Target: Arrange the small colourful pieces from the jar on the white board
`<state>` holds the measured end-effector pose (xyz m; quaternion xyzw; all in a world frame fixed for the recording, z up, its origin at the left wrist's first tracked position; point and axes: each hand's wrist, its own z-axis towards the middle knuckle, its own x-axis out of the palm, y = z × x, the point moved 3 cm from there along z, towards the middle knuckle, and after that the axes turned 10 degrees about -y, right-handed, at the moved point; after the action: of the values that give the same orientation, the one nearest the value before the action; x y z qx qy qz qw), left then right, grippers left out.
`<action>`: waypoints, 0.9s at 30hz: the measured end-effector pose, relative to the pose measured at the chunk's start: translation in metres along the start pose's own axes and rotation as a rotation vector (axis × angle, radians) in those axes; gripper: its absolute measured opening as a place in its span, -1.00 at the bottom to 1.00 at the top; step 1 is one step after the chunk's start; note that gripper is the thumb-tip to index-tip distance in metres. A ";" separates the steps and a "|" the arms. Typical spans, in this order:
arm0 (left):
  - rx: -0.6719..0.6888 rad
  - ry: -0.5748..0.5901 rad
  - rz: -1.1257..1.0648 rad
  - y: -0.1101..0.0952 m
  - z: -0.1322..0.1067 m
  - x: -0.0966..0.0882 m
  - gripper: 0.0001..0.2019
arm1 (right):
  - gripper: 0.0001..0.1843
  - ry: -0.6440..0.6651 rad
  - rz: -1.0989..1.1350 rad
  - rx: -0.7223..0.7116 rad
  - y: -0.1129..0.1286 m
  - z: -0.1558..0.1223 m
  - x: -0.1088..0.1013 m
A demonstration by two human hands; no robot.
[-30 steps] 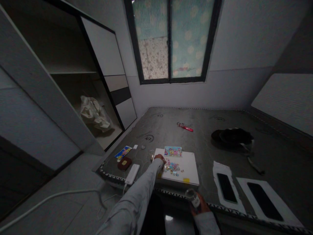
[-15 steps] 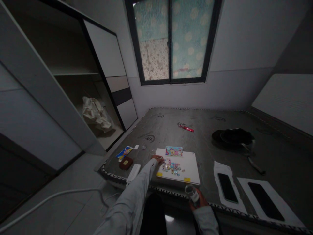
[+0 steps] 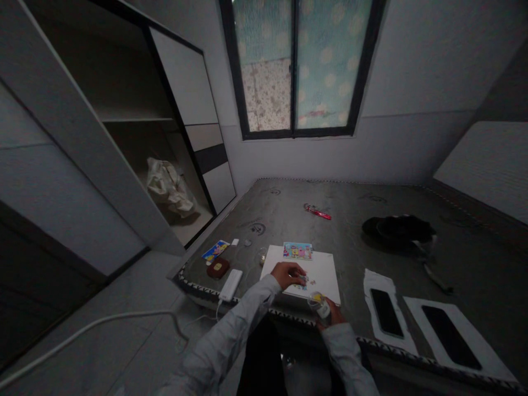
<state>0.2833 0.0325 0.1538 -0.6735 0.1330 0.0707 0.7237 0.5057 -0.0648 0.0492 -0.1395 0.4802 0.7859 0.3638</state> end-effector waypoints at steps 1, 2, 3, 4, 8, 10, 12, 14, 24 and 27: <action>0.059 0.053 0.056 -0.008 -0.007 0.008 -0.56 | -0.34 0.003 0.001 -0.008 0.003 0.000 0.000; 0.109 0.110 0.112 -0.014 -0.013 0.016 -0.61 | -0.35 0.009 0.004 -0.018 0.005 0.000 0.000; 0.147 0.174 0.170 -0.018 -0.018 0.024 -0.66 | -0.36 0.014 0.003 -0.026 0.008 0.000 0.000; 0.178 0.241 0.227 -0.021 -0.022 0.030 -0.71 | -0.36 0.017 -0.003 -0.034 0.009 -0.001 0.000; 0.304 0.407 0.450 -0.022 -0.032 0.043 -0.74 | -0.38 0.017 -0.049 -0.081 0.012 -0.002 -0.004; 0.371 0.431 0.525 -0.021 -0.034 0.043 -0.75 | -0.38 0.013 -0.072 -0.115 0.012 -0.001 -0.007; 0.430 0.453 0.560 -0.021 -0.037 0.043 -0.77 | -0.41 0.006 -0.096 -0.132 0.011 -0.001 -0.010; 0.495 0.487 0.577 -0.021 -0.040 0.043 -0.76 | -0.42 0.004 -0.116 -0.130 0.009 0.000 -0.011; 0.432 0.396 0.449 -0.011 -0.047 0.043 -0.74 | -0.40 0.001 -0.084 -0.039 0.005 -0.004 -0.003; 0.352 0.314 0.286 -0.006 -0.048 0.041 -0.82 | -0.36 -0.006 -0.047 -0.036 0.007 -0.005 -0.004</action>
<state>0.3198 -0.0184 0.1450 -0.5145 0.3476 0.0428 0.7827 0.5026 -0.0729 0.0530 -0.1549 0.4617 0.7860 0.3808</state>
